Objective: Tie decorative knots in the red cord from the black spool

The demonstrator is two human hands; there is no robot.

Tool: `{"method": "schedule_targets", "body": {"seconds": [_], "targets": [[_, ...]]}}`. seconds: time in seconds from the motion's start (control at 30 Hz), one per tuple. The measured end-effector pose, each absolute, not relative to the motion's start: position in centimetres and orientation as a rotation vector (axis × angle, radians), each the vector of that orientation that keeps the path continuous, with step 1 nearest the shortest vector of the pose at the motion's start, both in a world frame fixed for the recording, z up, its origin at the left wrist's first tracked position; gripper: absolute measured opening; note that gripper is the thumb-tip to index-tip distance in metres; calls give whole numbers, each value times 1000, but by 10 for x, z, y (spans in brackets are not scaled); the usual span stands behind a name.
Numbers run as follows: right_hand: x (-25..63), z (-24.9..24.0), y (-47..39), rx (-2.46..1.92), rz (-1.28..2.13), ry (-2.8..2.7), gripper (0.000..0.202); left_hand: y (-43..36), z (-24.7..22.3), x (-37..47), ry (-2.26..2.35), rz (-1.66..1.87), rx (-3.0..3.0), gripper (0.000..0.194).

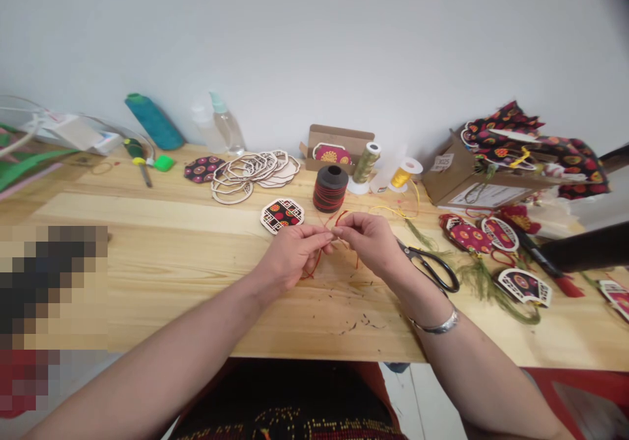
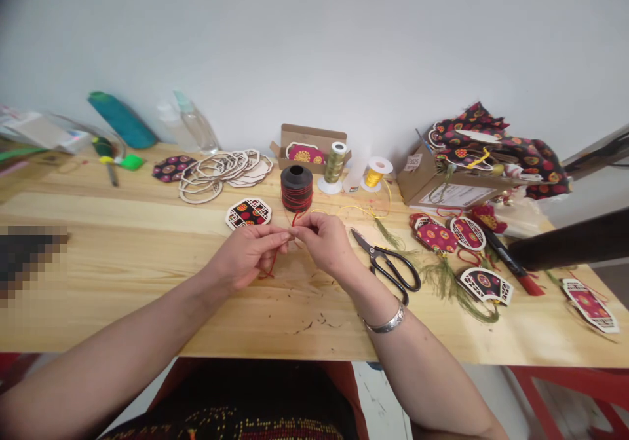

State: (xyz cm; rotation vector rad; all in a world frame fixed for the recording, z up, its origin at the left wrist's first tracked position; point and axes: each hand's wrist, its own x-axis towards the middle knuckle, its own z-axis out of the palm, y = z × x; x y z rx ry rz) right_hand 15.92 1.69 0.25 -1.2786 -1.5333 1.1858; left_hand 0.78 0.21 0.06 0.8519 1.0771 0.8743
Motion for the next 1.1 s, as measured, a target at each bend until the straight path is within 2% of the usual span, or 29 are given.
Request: {"method": "schedule_targets", "body": {"seconds": [0.37,0.53,0.83,0.97,1.1], "targets": [[168,6,20,-1437,833,-1723,14,0,2,8,1189,1001,1039,21],[167,7,20,-1553,709,-1715,15,-1,0,5,1251,1046,1500,12],[166,4,22,-1395,1155,-1454,22,-6,-3,6,1269,859,1993,12],[163,7,17,-1258,1431,-1328,25,-7,-2,7,1202,830,2057,13],[161,11,14,-1207,1496,-1271,27,-8,-1,7,1168,834,1945,11]]}}
